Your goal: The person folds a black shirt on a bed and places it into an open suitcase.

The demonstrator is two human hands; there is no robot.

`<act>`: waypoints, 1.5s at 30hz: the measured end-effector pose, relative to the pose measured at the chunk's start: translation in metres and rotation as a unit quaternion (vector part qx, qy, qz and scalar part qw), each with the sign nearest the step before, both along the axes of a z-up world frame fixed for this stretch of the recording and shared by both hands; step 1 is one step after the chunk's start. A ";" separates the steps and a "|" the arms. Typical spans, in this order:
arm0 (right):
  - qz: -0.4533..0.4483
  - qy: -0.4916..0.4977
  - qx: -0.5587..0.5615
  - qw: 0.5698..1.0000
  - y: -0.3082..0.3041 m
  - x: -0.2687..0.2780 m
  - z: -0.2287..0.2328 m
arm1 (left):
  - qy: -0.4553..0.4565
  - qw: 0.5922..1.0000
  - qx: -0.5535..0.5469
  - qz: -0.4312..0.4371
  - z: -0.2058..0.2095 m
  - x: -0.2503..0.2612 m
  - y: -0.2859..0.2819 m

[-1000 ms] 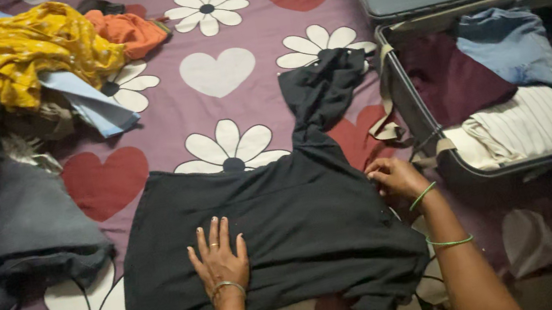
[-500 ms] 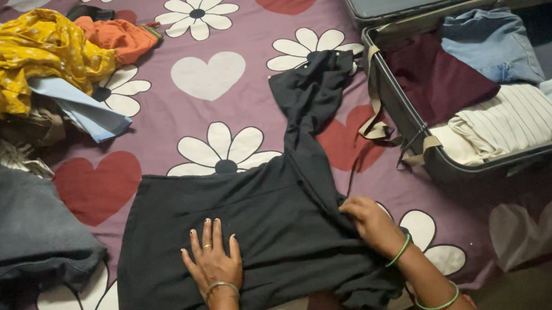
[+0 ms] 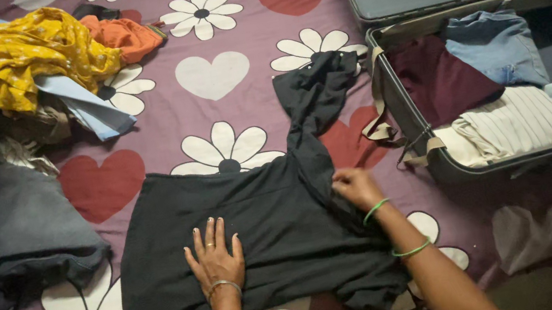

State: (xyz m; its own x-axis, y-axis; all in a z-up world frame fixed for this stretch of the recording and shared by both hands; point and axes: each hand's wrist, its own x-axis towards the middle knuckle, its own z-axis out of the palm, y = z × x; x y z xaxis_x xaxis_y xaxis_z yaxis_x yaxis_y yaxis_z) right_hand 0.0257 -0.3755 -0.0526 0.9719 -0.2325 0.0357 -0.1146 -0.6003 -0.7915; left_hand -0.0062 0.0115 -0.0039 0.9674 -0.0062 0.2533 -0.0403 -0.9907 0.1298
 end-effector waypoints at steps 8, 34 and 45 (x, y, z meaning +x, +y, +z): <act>-0.173 -0.080 -0.278 0.941 -0.060 -0.017 0.041 | 0.026 0.999 -0.030 -0.002 0.002 -0.001 -0.001; 0.074 0.040 -0.136 0.987 -0.090 -0.111 -0.013 | 0.074 0.997 -0.008 -0.030 -0.029 0.014 0.012; -0.172 -0.064 -0.027 0.983 0.009 -0.215 0.039 | -0.045 0.977 -0.155 -0.141 -0.041 -0.077 -0.062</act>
State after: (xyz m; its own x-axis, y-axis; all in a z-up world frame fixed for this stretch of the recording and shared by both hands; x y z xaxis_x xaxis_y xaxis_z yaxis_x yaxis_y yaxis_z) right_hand -0.1893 -0.3661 -0.0132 0.8236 -0.5402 0.1727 -0.2198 -0.5847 -0.7809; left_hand -0.0835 -0.0503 -0.0444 0.9123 -0.1780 0.3689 -0.3301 -0.8527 0.4049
